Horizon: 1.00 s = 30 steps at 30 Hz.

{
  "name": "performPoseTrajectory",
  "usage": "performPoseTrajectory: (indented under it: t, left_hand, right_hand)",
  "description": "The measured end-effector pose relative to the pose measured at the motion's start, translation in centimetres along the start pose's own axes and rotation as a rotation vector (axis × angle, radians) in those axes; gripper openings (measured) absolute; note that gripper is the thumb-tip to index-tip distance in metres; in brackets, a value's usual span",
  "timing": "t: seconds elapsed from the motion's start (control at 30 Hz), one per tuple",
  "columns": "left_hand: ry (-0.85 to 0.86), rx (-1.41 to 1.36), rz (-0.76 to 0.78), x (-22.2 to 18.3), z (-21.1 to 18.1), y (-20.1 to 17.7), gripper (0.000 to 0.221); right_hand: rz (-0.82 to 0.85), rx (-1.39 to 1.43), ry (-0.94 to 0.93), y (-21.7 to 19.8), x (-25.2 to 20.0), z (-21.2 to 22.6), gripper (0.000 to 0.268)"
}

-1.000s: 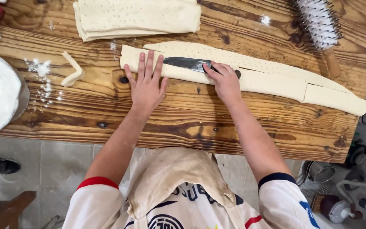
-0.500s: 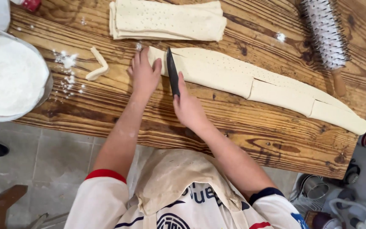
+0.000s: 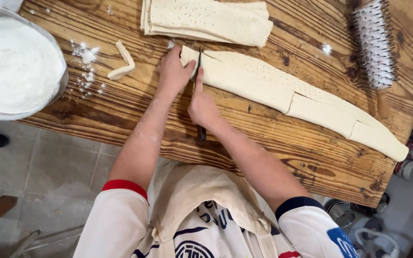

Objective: A person is seen cutting and shaping dough on a wooden workbench in a bakery. They use a knife to cut strips and then form them into decorative gear-like shapes.

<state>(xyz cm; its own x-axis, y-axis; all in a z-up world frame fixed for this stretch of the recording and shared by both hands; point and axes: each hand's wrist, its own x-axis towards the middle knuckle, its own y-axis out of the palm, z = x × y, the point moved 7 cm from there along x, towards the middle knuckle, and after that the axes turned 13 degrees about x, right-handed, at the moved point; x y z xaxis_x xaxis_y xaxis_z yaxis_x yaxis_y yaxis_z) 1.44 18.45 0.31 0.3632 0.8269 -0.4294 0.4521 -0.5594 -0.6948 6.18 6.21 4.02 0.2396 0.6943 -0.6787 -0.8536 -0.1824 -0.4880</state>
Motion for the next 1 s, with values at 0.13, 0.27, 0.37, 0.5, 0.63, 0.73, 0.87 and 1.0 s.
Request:
performPoseTrajectory:
  t: [0.13, 0.27, 0.37, 0.5, 0.63, 0.73, 0.87, 1.0]
  left_hand:
    - [0.062, 0.030, -0.057, -0.2, 0.0, 0.5, 0.049]
    - [0.172, 0.006, -0.207, 1.6, 2.3, 2.8, 0.044]
    - [0.194, -0.047, -0.151, 0.6, 2.7, 3.0, 0.038]
    - [0.312, -0.418, -0.165, -4.4, 1.9, -1.5, 0.019]
    - [0.372, -0.853, -0.270, -4.0, 5.9, -1.6, 0.031]
    - [0.354, -0.934, -0.332, -7.2, 8.0, -3.8, 0.036]
    - [0.508, -0.435, -0.344, -10.1, 9.9, -5.7, 0.041]
    - [0.429, -0.497, -0.254, -13.4, 12.1, -4.4, 0.093]
  right_hand:
    - [-0.012, 0.013, -0.130, 1.0, -0.6, -1.1, 0.095]
    - [0.198, -0.018, 0.034, -0.9, -8.4, 2.9, 0.089]
    - [0.285, -0.061, 0.083, -1.7, -11.6, 1.5, 0.082]
    - [0.246, -0.143, 0.038, -2.6, -12.4, -4.1, 0.075]
    - [0.060, -0.178, -0.104, -3.3, -13.1, -8.4, 0.070]
    - [-0.048, -0.261, -0.134, -2.7, -12.9, -13.5, 0.064]
    - [-0.351, -0.546, -0.403, -2.8, -11.5, -19.2, 0.059]
    - [-0.428, -0.667, -0.543, -2.9, -11.0, -23.4, 0.056]
